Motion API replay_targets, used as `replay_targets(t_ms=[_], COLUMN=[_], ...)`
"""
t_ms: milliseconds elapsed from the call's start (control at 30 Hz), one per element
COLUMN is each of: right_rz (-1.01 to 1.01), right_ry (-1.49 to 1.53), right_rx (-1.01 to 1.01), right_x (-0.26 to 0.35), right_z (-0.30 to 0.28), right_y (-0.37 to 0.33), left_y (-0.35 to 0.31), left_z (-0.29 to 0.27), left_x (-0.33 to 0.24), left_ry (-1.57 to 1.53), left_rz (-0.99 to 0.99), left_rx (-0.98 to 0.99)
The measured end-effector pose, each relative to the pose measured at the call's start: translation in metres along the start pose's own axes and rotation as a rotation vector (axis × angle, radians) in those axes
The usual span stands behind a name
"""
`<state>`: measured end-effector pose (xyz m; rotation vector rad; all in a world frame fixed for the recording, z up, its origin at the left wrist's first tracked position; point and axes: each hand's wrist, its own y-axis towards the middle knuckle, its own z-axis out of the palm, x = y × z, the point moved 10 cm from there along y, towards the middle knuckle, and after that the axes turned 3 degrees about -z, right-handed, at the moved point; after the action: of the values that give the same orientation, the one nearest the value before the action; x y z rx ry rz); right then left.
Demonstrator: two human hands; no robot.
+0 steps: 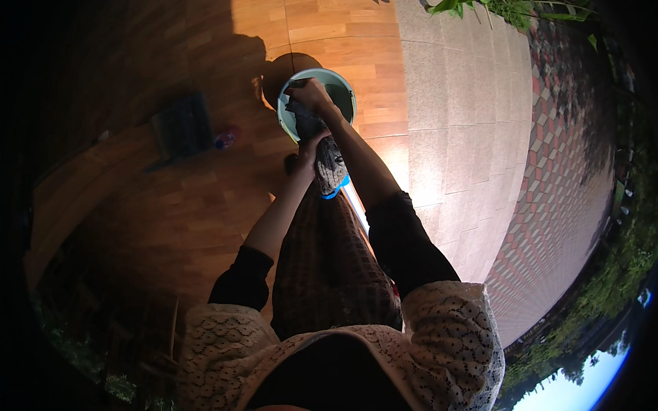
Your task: The person pours pink cleaning liquid into a bucket of water, then dips a mop into the bucket and wrings it out. The person proceeds to mop the tiled floor in a covered outdoor area, moving around furniture and plants.
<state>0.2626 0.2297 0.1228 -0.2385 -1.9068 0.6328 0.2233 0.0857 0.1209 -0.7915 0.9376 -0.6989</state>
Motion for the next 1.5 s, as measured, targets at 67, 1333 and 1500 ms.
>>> replay_targets(t_ms=[67,1333,1500], right_rz=[0.018,0.578,0.25], right_ry=[-0.08,0.68,0.472], right_rx=[-0.123,0.422,0.131], right_x=[0.003,-0.165,-0.16], right_z=[-0.002,0.058,0.033], right_y=[-0.007,-0.232,-0.276], left_y=[0.008,-0.022,-0.045], left_z=[-0.012,-0.005,0.031], left_x=[0.002,0.017,0.0], left_ry=[-0.02,-0.362,-0.412], left_rz=[0.051,-0.156,-0.183], left_rx=[-0.053,0.007,0.099])
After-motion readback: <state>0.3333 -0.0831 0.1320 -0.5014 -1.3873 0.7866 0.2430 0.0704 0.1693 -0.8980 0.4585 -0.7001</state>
